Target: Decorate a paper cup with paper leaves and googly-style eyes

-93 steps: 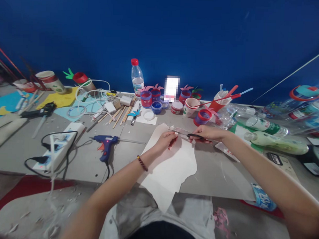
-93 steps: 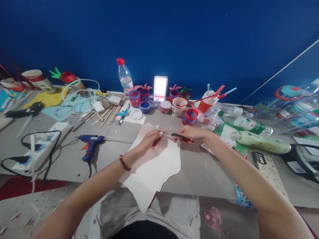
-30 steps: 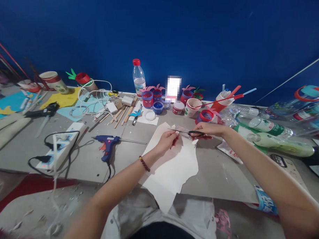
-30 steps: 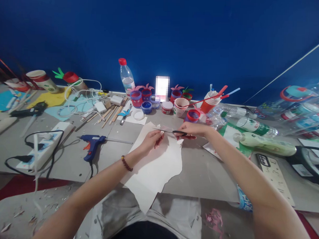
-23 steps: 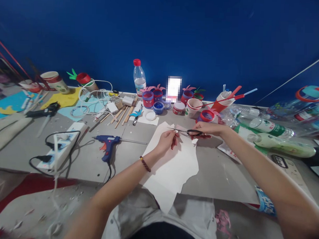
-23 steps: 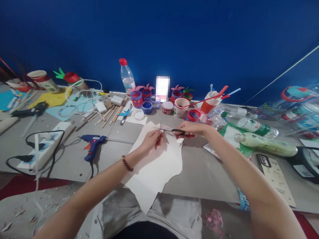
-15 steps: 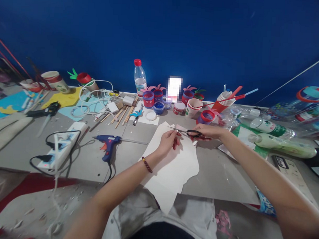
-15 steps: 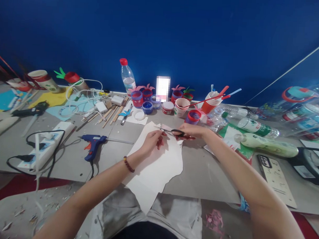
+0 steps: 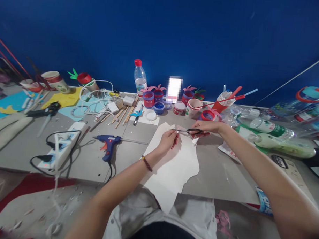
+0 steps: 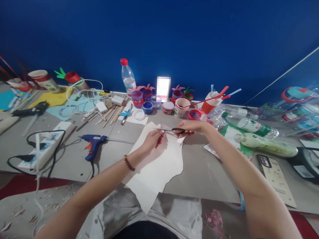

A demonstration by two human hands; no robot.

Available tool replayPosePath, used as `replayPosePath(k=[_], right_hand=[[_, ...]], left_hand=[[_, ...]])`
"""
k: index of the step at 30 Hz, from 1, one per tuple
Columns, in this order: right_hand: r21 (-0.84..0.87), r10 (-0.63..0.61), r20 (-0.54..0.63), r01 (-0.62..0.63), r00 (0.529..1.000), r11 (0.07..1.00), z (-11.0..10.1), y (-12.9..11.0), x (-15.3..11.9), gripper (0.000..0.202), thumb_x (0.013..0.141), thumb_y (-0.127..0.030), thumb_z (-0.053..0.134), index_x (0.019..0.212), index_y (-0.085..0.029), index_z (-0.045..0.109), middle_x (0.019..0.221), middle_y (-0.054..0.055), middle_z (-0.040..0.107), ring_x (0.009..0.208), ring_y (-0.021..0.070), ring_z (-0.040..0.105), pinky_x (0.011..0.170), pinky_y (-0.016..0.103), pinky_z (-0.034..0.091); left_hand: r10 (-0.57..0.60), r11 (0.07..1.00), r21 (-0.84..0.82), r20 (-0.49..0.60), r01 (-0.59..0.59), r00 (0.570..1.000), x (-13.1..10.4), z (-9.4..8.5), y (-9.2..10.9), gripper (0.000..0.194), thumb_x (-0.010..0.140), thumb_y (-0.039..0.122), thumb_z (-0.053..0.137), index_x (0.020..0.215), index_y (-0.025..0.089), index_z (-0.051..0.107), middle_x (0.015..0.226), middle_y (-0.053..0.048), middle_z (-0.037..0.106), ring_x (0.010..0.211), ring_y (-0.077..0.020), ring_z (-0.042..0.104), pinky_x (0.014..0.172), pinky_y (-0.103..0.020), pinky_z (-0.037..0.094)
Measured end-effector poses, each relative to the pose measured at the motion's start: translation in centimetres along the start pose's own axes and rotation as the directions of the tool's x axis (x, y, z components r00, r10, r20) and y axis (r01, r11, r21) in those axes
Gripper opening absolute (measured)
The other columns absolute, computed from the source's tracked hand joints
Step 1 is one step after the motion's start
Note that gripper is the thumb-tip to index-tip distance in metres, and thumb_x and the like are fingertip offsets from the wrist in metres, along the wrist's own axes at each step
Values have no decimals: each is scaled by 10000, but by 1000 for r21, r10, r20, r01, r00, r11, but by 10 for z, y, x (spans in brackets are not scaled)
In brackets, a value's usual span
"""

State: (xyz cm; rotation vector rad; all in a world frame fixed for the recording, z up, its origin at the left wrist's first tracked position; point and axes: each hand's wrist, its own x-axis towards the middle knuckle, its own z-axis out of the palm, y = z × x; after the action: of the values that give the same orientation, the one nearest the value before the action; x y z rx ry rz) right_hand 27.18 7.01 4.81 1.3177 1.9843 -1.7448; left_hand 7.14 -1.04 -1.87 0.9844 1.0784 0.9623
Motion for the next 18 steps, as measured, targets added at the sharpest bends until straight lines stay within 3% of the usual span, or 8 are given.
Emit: replayPosePath(k=[8,18], right_hand=[[-21,-9,37,10,999,1000,-2,8,2,459,764,-595,635,719,-139,615,536,-41,404,433,49,279,403,236,143],[-107,69,-68,-76,995,991,-3,2,-5,387,770,-522,629,636,-168,548,498,-39,403,430,56,306,393,210,199]], left_hand=[[-1,1000,2,-6,1,1000,2,1,-3,266,880,270,448,639,170,495,452,54,434,346,-56,345,345,-192,251],[36,995,92,28,-38,999,-7,1,-2,265,895,284,436,681,159,529,480,49,455,380,-53,372,383,-180,287]])
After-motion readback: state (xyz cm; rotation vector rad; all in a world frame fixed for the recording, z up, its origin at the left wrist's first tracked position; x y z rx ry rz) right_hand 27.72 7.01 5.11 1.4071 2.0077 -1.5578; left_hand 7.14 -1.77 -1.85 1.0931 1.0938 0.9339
